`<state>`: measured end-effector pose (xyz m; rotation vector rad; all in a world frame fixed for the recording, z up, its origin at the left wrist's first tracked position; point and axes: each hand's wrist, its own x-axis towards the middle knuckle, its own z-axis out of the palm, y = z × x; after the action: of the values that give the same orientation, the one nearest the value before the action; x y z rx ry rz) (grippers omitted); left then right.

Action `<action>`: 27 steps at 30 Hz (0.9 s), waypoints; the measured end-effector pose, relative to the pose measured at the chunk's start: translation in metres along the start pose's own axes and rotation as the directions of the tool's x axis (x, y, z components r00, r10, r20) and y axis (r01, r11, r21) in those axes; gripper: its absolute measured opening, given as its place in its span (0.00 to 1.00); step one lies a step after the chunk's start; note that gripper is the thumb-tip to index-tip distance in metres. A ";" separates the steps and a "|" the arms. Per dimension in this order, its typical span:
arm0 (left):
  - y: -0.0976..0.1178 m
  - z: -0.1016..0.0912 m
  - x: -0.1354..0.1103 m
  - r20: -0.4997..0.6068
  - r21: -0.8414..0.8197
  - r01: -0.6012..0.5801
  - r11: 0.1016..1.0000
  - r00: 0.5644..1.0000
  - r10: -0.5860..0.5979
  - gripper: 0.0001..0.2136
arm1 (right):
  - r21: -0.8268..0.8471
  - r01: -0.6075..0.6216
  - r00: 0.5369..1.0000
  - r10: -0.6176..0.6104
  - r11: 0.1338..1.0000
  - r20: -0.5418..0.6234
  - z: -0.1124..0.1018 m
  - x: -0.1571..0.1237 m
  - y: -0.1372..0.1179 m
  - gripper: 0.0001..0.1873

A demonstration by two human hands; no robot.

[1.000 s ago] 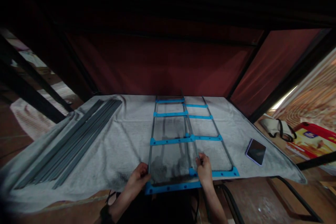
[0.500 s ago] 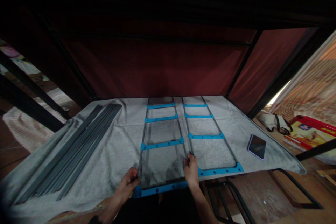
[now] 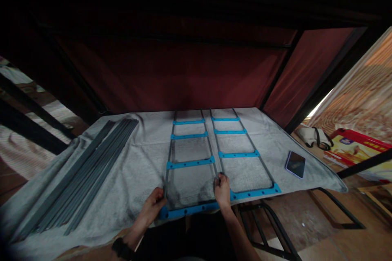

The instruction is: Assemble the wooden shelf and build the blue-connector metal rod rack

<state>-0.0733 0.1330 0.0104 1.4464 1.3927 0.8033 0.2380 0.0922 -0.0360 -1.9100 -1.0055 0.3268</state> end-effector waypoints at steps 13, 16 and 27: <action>-0.007 -0.003 0.000 -0.006 0.010 -0.007 1.000 1.000 0.007 0.06 | 0.029 -0.006 1.000 0.006 1.000 0.009 0.007 0.000 0.002 0.23; -0.002 -0.005 0.002 -0.015 0.032 0.009 0.999 1.000 -0.009 0.07 | 0.003 -0.005 1.000 0.005 1.000 0.021 0.010 0.001 -0.001 0.23; 0.009 -0.003 -0.003 0.027 0.214 0.037 0.976 0.999 -0.044 0.07 | 0.013 0.001 1.000 -0.001 1.000 0.005 0.008 0.001 0.001 0.22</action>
<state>-0.0728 0.1317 0.0205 1.5812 1.5155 0.6163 0.2345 0.0981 -0.0408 -1.8975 -1.0051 0.3374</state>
